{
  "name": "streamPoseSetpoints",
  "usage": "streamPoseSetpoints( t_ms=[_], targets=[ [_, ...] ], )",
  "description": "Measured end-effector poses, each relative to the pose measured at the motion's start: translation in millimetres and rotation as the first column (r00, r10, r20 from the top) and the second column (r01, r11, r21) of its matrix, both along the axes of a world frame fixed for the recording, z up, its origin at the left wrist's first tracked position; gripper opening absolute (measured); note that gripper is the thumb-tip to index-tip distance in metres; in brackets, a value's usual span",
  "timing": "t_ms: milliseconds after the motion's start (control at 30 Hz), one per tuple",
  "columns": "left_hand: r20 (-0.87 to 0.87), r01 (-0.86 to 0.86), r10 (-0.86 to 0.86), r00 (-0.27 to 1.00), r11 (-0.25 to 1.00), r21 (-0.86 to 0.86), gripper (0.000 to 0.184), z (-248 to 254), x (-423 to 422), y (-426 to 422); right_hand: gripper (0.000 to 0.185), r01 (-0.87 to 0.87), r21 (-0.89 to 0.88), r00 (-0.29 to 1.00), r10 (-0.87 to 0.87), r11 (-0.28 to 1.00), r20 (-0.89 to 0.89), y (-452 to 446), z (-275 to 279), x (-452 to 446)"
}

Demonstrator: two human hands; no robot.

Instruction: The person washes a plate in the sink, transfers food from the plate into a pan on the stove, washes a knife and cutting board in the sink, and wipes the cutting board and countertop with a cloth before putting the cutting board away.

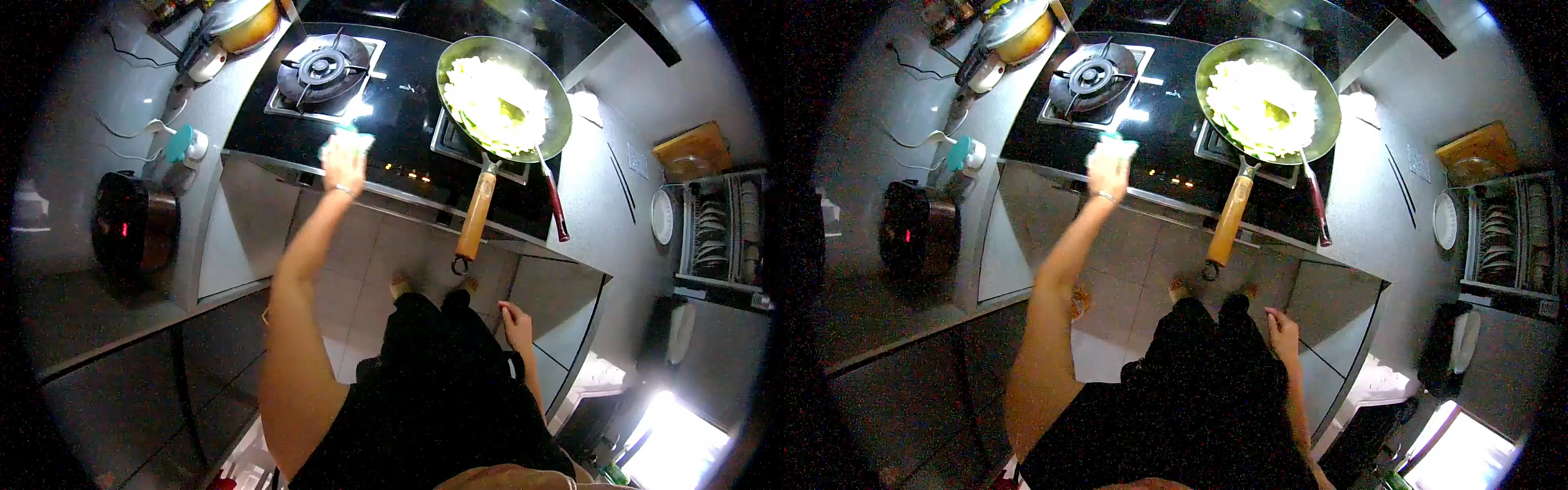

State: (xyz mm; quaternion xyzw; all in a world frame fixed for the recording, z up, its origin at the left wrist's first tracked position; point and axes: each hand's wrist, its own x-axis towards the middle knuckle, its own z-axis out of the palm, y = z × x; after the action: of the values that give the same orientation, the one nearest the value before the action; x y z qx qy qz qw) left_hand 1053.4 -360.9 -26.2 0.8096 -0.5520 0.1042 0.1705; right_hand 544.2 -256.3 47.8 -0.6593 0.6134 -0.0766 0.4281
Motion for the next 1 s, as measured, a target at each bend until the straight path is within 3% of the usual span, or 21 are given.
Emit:
streamPoseSetpoints(
  t_ms=[33,100,133,200,233,267,300,433,567,600,633,667,700,733,767,833,900,967,1000],
  targets=[
    [0.032,0.036,-0.036,0.999,0.999,0.0,0.049,0,-30,-3,0.024,-0.016,-0.006,1.0,0.016,1.0,0.005,-5,5,4],
    [-0.215,0.172,-0.172,0.961,0.985,-0.021,0.052,27,-91,-11,0.024,-0.056,-0.032,0.997,0.057,0.998,0.042,-15,6,3],
    [-0.123,0.171,-0.17,0.978,0.985,-0.001,0.053,17,-120,-20,0.024,-0.077,-0.051,0.994,0.08,0.996,0.074,-20,4,1],
    [-0.127,0.189,-0.189,0.974,0.982,-0.012,0.054,4,-170,-33,0.024,-0.091,-0.071,0.989,0.099,0.993,0.112,-24,3,-3],
    [-0.151,0.198,-0.173,0.973,0.964,0.176,0.054,-4,-195,-44,0.024,-0.087,-0.072,0.989,0.095,0.994,0.117,-26,3,-6],
    [0.107,0.181,-0.208,0.972,0.959,0.22,0.054,-29,-214,-54,0.024,-0.083,-0.073,0.989,0.092,0.994,0.119,-27,4,-10],
    [0.038,0.218,-0.236,0.971,0.941,0.257,0.054,-9,-235,-52,0.024,-0.094,-0.046,0.99,0.098,0.994,0.102,-27,3,-17],
    [-0.266,0.348,-0.342,0.901,0.937,-0.027,0.051,19,-321,-45,0.024,-0.099,-0.028,0.991,0.101,0.995,0.084,-20,-12,-55],
    [-0.316,0.455,-0.482,0.817,0.876,-0.161,0.039,18,-387,-47,0.024,-0.031,-0.009,0.989,0.032,0.999,0.148,-21,-4,-85],
    [-0.339,0.507,-0.508,0.792,0.856,-0.099,0.036,18,-400,-50,0.024,0.014,-0.044,0.974,-0.003,0.999,0.226,-25,-4,-92],
    [-0.437,0.542,-0.514,0.738,0.838,-0.07,0.032,41,-408,-46,0.026,0.065,-0.082,0.952,-0.037,0.995,0.305,-31,-2,-97],
    [-0.56,0.572,-0.536,0.632,0.81,-0.13,0.031,46,-418,-45,0.03,0.211,0.032,0.884,-0.205,0.977,0.421,-40,4,-98],
    [-0.668,0.598,-0.547,0.506,0.78,-0.185,0.03,49,-431,-47,0.036,0.338,0.155,0.771,-0.368,0.928,0.52,-51,9,-95],
    [-0.785,0.619,-0.538,0.309,0.74,-0.263,0.033,22,-447,-50,0.039,0.377,0.173,0.717,-0.405,0.91,0.567,-61,12,-93],
    [-0.975,0.692,-0.195,0.111,0.719,-0.065,0.041,51,-451,-41,0.042,0.409,0.196,0.66,-0.438,0.891,0.611,-72,12,-89],
    [-0.933,0.707,0.348,-0.092,0.682,0.185,0.051,141,-459,-23,0.049,0.451,0.242,0.533,-0.477,0.859,0.698,-96,11,-81],
    [-0.958,0.707,0.033,-0.285,0.682,-0.186,0.056,100,-440,-19,0.055,0.41,-0.044,0.704,-0.285,0.911,0.651,-112,12,-73],
    [-0.991,0.713,-0.088,-0.101,0.689,-0.133,0.055,109,-409,-8,0.062,0.366,-0.131,0.727,-0.195,0.921,0.659,-130,6,-68],
    [-0.989,0.708,-0.148,-0.008,0.697,-0.11,0.055,117,-393,-3,0.064,0.336,-0.382,0.848,-0.099,0.861,0.521,-145,2,-69]
  ],
)
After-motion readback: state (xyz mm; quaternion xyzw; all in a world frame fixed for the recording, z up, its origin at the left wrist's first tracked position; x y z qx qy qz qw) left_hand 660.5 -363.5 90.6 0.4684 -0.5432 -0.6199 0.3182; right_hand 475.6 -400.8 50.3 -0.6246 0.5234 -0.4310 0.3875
